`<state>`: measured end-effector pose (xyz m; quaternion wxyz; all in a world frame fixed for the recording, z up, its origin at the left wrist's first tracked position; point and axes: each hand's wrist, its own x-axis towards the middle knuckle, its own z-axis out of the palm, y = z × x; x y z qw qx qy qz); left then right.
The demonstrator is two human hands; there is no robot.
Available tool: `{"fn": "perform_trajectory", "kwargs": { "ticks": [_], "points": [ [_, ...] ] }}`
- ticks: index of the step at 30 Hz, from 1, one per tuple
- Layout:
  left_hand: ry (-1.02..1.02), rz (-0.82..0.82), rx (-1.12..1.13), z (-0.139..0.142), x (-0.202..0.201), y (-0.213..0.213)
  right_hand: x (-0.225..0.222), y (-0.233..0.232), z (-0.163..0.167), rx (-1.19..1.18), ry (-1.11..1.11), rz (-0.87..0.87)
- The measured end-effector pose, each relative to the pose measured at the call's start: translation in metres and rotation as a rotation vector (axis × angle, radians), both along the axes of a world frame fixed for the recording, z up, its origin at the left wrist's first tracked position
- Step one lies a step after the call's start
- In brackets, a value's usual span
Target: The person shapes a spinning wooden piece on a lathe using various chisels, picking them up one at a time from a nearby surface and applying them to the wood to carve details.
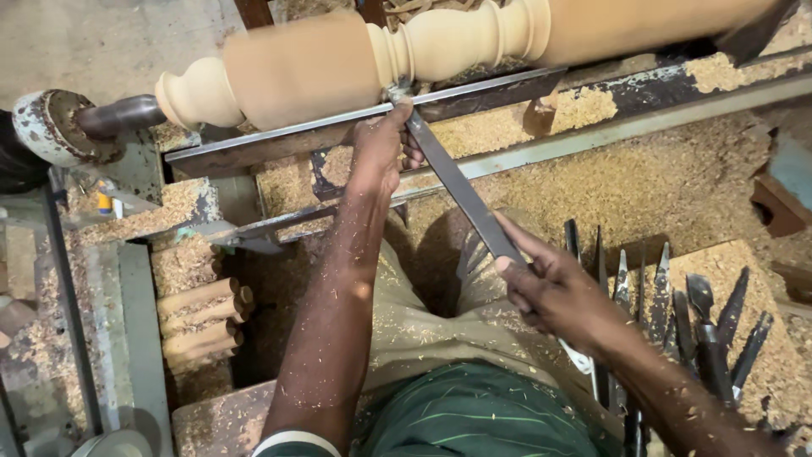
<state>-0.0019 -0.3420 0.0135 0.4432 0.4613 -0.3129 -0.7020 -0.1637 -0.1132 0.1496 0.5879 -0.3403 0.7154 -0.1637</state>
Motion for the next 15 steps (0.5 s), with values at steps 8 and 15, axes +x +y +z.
{"fn": "perform_trajectory", "kwargs": {
  "ticks": [8,15],
  "points": [
    [-0.044,0.070,0.062,-0.002,-0.024,-0.001,-0.052,-0.016,-0.013,-0.211,0.246,0.290],
    [-0.023,0.115,0.108,-0.008,-0.041,-0.007,-0.082,-0.051,0.006,0.046,0.661,0.408]
  ]
}}
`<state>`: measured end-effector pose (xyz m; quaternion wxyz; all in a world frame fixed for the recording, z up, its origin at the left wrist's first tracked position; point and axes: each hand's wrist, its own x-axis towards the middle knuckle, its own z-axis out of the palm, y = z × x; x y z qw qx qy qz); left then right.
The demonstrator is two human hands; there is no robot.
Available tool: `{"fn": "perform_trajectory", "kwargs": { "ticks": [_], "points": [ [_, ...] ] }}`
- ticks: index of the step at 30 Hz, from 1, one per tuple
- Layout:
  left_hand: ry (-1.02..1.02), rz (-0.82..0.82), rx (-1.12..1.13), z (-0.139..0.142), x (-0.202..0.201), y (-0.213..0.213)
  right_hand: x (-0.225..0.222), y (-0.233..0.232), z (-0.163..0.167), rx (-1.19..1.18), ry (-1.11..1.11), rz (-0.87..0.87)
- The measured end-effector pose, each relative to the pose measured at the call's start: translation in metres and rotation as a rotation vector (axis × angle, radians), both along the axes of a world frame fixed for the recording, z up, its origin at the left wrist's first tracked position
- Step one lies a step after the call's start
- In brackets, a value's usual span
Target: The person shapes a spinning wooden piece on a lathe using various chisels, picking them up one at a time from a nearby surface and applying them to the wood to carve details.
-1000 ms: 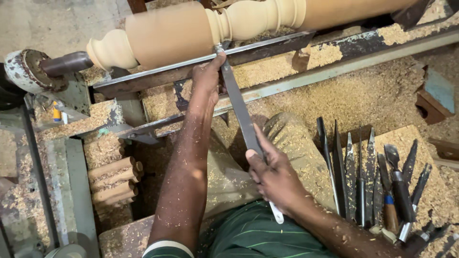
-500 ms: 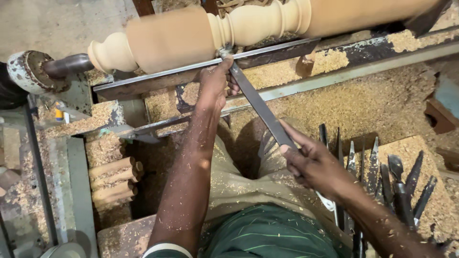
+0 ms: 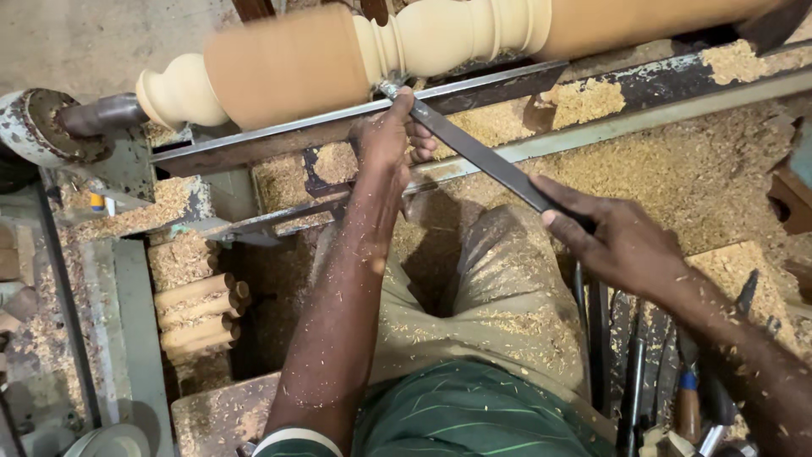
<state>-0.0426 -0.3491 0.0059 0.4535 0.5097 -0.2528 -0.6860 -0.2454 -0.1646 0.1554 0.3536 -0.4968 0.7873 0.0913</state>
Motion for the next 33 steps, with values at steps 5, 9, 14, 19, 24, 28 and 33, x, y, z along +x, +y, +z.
{"fn": "perform_trajectory", "kwargs": {
  "ticks": [5,9,14,19,24,28,33],
  "points": [
    [0.080,-0.005,0.009,-0.003,-0.011,-0.003,-0.032,-0.020,-0.003,-0.016,-0.017,0.035],
    [0.009,0.015,0.025,0.004,-0.021,-0.003,-0.063,-0.045,-0.009,-0.058,-0.003,0.164],
    [-0.037,0.060,0.050,0.019,-0.034,0.003,-0.092,-0.074,-0.016,-0.036,0.026,0.231],
    [-0.017,0.112,0.034,0.024,-0.045,0.007,-0.110,-0.094,-0.022,-0.050,-0.010,0.243],
    [0.004,0.111,0.051,0.020,-0.048,0.004,-0.119,-0.090,-0.030,-0.032,-0.021,0.255],
    [0.202,-0.045,-0.059,0.021,-0.044,0.021,-0.105,-0.035,-0.031,-0.042,-0.007,0.248],
    [0.559,0.107,0.194,0.024,-0.051,0.033,-0.051,0.042,-0.021,-0.189,-0.505,0.042]
  ]
}}
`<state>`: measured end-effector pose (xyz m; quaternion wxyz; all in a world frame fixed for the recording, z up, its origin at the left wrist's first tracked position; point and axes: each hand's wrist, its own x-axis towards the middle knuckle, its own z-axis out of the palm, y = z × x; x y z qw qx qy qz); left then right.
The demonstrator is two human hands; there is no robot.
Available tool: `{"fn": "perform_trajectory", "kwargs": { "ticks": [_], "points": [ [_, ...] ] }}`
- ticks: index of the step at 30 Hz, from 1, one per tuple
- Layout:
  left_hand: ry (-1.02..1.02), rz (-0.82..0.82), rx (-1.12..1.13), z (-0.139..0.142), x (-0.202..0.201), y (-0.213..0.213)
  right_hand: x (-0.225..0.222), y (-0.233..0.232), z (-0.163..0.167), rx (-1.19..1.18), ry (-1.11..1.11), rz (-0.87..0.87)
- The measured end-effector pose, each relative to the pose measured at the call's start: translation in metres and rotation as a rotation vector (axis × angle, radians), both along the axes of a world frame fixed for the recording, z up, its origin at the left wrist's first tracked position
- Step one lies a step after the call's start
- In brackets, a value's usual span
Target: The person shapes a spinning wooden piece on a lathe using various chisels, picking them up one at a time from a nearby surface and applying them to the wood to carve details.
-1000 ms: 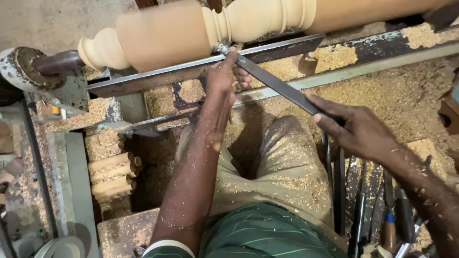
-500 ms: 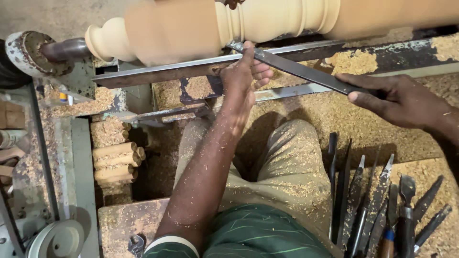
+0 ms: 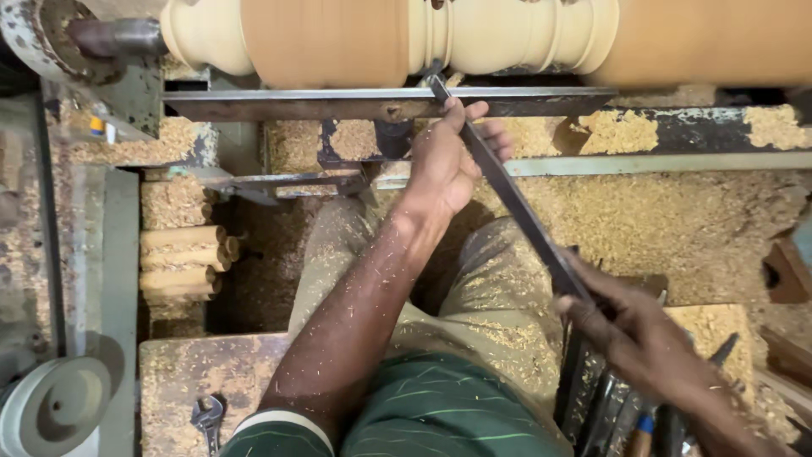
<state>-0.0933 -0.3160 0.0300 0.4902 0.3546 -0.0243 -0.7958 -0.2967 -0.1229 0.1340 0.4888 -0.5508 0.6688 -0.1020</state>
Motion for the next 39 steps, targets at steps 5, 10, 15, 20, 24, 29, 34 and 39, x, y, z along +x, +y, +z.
{"fn": "perform_trajectory", "kwargs": {
  "ticks": [5,10,15,20,24,29,34,39],
  "points": [
    [0.149,0.053,0.011,-0.009,0.006,-0.009,0.053,0.011,0.018,0.225,-0.416,-0.329],
    [0.214,0.109,0.075,-0.010,0.012,-0.029,0.076,-0.005,0.042,0.256,-0.379,-0.365],
    [0.234,0.169,0.149,0.004,0.015,-0.040,0.079,-0.024,0.061,0.235,-0.327,-0.295],
    [0.241,0.193,0.192,0.010,0.017,-0.047,0.081,-0.035,0.067,0.235,-0.331,-0.287],
    [0.273,0.192,0.185,0.008,0.019,-0.052,0.084,-0.038,0.070,0.248,-0.274,-0.279],
    [0.281,0.180,0.197,0.008,0.021,-0.053,0.088,-0.036,0.069,0.247,-0.409,-0.300],
    [0.278,0.153,0.195,0.011,0.024,-0.054,0.092,-0.036,0.070,0.279,-0.472,-0.329],
    [0.279,0.164,0.210,0.013,0.028,-0.055,0.098,-0.037,0.072,0.277,-0.424,-0.369]
  ]
}}
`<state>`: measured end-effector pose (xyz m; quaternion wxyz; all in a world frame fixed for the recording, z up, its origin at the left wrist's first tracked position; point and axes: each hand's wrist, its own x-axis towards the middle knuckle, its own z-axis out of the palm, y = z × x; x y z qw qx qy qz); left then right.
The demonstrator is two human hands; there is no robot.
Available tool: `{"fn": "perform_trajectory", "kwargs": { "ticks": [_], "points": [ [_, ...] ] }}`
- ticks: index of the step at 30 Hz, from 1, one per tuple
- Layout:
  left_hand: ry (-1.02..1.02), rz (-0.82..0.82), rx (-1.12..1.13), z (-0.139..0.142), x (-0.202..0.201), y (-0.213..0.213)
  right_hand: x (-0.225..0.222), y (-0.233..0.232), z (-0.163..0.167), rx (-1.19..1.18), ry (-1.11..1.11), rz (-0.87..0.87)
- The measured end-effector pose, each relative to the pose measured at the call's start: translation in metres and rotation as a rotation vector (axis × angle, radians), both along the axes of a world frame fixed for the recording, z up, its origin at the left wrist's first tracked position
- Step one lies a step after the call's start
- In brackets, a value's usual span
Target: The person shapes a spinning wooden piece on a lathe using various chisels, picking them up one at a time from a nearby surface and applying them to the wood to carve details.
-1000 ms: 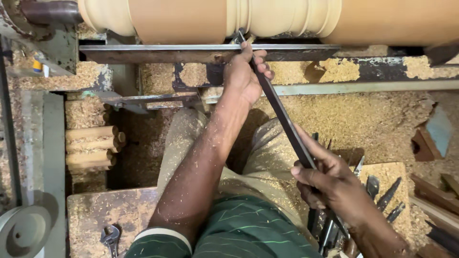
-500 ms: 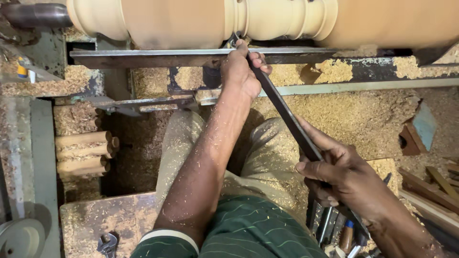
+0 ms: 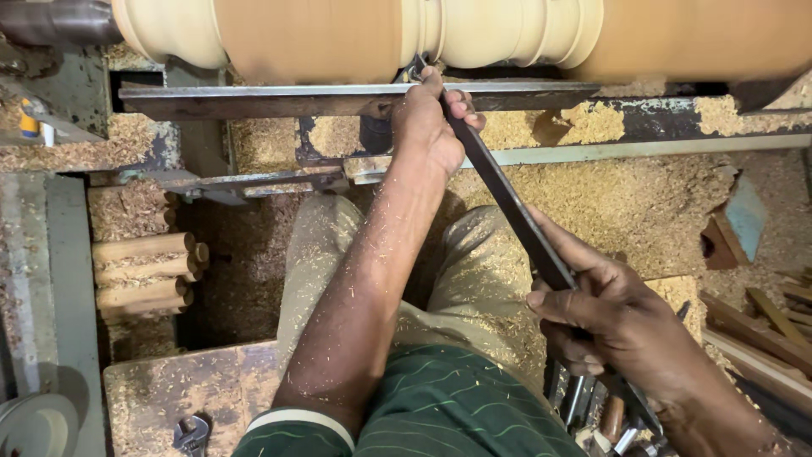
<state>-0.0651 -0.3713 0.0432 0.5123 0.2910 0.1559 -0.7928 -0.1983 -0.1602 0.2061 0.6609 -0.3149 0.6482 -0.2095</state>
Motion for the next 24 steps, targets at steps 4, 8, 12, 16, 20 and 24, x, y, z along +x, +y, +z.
{"fn": "perform_trajectory", "kwargs": {
  "ticks": [4,8,12,16,20,24],
  "points": [
    [-0.031,-0.001,0.021,0.006,0.000,0.001,0.001,0.001,0.001,0.005,-0.085,-0.061],
    [-0.086,-0.002,0.058,0.012,0.000,0.004,0.001,-0.001,0.001,-0.035,-0.104,-0.028],
    [-0.064,-0.009,0.032,0.012,0.004,0.001,0.005,-0.002,-0.001,-0.016,-0.010,-0.002],
    [-0.064,0.003,0.017,0.007,0.004,0.002,0.006,0.000,-0.001,-0.048,-0.011,0.035],
    [-0.080,0.002,0.012,0.005,-0.002,0.002,-0.004,-0.003,-0.001,-0.018,0.000,0.028],
    [-0.129,0.038,0.016,0.002,-0.013,-0.002,-0.021,-0.011,0.003,0.015,0.020,0.019]
  ]
}}
